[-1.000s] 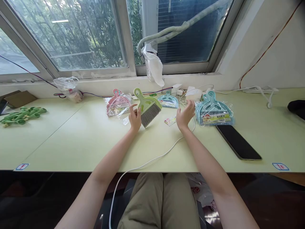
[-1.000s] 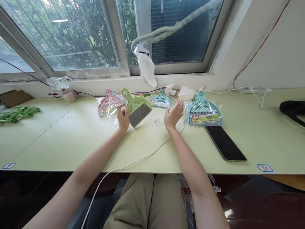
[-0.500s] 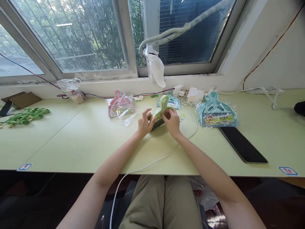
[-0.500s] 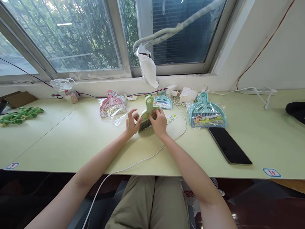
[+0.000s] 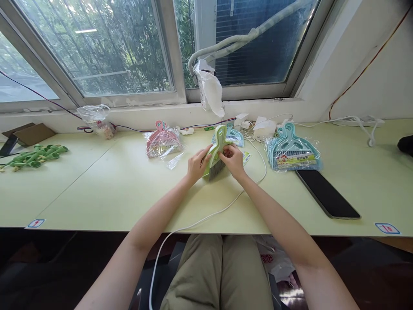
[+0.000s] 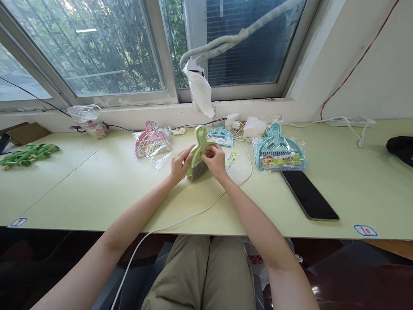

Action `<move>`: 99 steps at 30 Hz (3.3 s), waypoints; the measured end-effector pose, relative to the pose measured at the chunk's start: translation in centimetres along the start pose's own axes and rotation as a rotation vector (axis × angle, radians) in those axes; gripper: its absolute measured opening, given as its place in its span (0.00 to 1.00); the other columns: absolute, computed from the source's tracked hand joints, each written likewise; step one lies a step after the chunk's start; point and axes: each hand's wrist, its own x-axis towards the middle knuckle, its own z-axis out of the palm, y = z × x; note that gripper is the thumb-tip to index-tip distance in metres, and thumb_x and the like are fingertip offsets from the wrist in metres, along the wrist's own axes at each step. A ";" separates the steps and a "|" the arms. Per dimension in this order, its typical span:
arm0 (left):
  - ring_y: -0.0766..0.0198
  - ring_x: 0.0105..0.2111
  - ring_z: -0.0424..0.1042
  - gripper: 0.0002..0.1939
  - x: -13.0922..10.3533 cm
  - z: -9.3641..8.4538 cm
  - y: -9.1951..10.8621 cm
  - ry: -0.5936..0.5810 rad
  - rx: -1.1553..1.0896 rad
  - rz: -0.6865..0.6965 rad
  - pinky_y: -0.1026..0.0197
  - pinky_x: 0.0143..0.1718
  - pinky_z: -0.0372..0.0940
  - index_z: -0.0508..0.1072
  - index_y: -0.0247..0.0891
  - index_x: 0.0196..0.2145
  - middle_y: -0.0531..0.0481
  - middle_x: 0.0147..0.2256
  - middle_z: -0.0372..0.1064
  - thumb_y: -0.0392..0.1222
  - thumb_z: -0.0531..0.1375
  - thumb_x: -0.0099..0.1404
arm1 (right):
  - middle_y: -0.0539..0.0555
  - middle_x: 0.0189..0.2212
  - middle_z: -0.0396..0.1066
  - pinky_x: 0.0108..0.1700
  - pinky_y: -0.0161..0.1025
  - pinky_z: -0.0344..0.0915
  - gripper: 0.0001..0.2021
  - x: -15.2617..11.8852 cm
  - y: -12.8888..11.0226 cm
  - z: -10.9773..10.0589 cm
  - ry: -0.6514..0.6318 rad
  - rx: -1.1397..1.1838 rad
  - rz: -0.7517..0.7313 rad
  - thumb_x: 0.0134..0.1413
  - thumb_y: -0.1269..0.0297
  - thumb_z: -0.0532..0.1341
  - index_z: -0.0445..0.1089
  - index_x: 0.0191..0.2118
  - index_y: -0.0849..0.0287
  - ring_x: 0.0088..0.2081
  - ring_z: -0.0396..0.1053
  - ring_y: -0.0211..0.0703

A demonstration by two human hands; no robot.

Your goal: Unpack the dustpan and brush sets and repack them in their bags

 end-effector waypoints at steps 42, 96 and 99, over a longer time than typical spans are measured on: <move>0.56 0.41 0.70 0.21 1.7 -4.8 -11.2 -0.358 0.168 -0.461 0.59 0.42 0.62 0.77 0.37 0.39 0.46 0.41 0.75 0.54 0.50 0.64 | 0.69 0.40 0.75 0.43 0.46 0.63 0.18 1.6 1.7 -5.1 -0.387 -1.263 0.276 0.59 0.57 0.57 0.77 0.42 0.66 0.46 0.72 0.58; 0.57 0.43 0.73 0.25 1.8 -1.5 -4.6 -0.179 -0.520 -0.528 0.59 0.45 0.63 0.75 0.37 0.41 0.47 0.41 0.76 0.61 0.62 0.57 | 0.60 0.53 0.70 0.53 0.45 0.58 0.18 -1.4 0.3 0.0 -0.210 -0.542 -0.001 0.62 0.60 0.54 0.64 0.56 0.57 0.54 0.66 0.52; 0.57 0.43 0.73 0.27 1.7 -1.3 -4.3 -0.236 -0.546 -0.539 0.59 0.44 0.64 0.75 0.38 0.44 0.47 0.42 0.76 0.61 0.64 0.55 | 0.60 0.51 0.73 0.52 0.44 0.62 0.20 -0.9 1.4 -0.2 -0.271 -0.355 0.124 0.60 0.57 0.57 0.66 0.55 0.58 0.52 0.69 0.50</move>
